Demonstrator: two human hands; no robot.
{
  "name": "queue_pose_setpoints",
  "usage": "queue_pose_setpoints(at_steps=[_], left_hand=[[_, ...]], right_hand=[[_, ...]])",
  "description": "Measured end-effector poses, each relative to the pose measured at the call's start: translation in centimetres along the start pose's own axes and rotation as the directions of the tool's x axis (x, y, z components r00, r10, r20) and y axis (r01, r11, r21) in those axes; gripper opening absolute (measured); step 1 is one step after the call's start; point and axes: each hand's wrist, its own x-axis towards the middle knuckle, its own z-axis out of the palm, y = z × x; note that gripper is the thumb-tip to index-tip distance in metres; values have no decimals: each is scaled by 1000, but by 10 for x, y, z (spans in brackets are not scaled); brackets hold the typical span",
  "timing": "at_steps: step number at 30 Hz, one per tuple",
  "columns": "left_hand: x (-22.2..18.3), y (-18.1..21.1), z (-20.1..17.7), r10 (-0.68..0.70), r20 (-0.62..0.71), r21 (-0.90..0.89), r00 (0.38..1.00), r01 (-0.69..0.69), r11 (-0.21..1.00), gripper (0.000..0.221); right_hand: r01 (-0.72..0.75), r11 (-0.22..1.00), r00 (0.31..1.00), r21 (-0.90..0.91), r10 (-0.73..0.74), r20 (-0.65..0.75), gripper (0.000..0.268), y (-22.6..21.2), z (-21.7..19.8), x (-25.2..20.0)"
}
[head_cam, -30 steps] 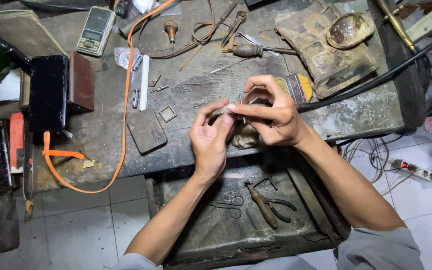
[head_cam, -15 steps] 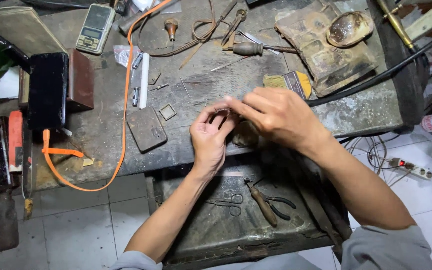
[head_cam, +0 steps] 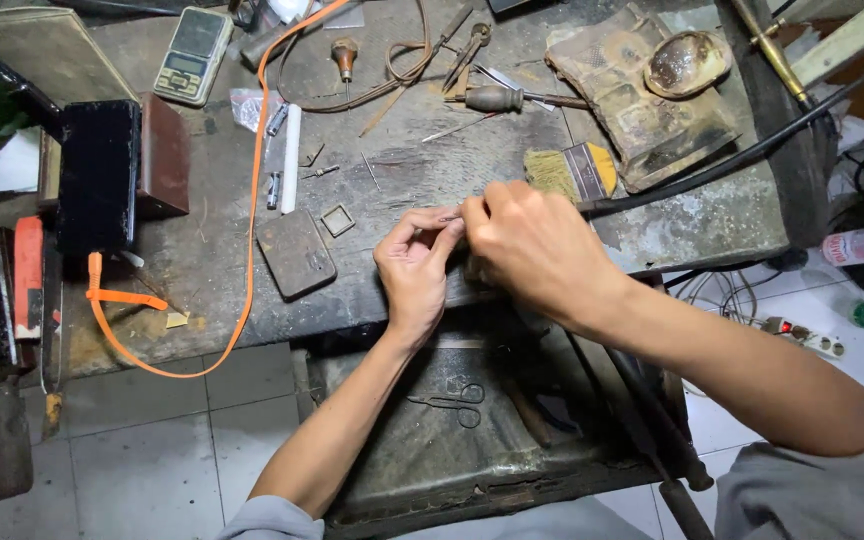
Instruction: Polishing a jewelry piece held in a wooden block using a handheld rotary tool.
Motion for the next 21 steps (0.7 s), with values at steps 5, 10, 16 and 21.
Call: queue_pose_setpoints(at_steps=[5, 10, 16, 21], left_hand=[[0, 1, 2, 22, -1, 9, 1000, -22, 1000, 13], [0, 1, 0, 59, 10, 12, 998, -59, 998, 13], [-2, 21, 13, 79, 28, 18, 997, -79, 997, 13], [-2, 17, 15, 69, 23, -38, 997, -68, 997, 11]], right_hand=[[-92, 996, 993, 0, 91, -68, 4, -8, 14, -9], [-138, 978, 975, -156, 107, -194, 5, -21, 7, -12], [-314, 948, 916, 50, 316, -248, 9, -31, 9, -19], [-303, 949, 906, 92, 317, -282, 15, -31, -2, -14]])
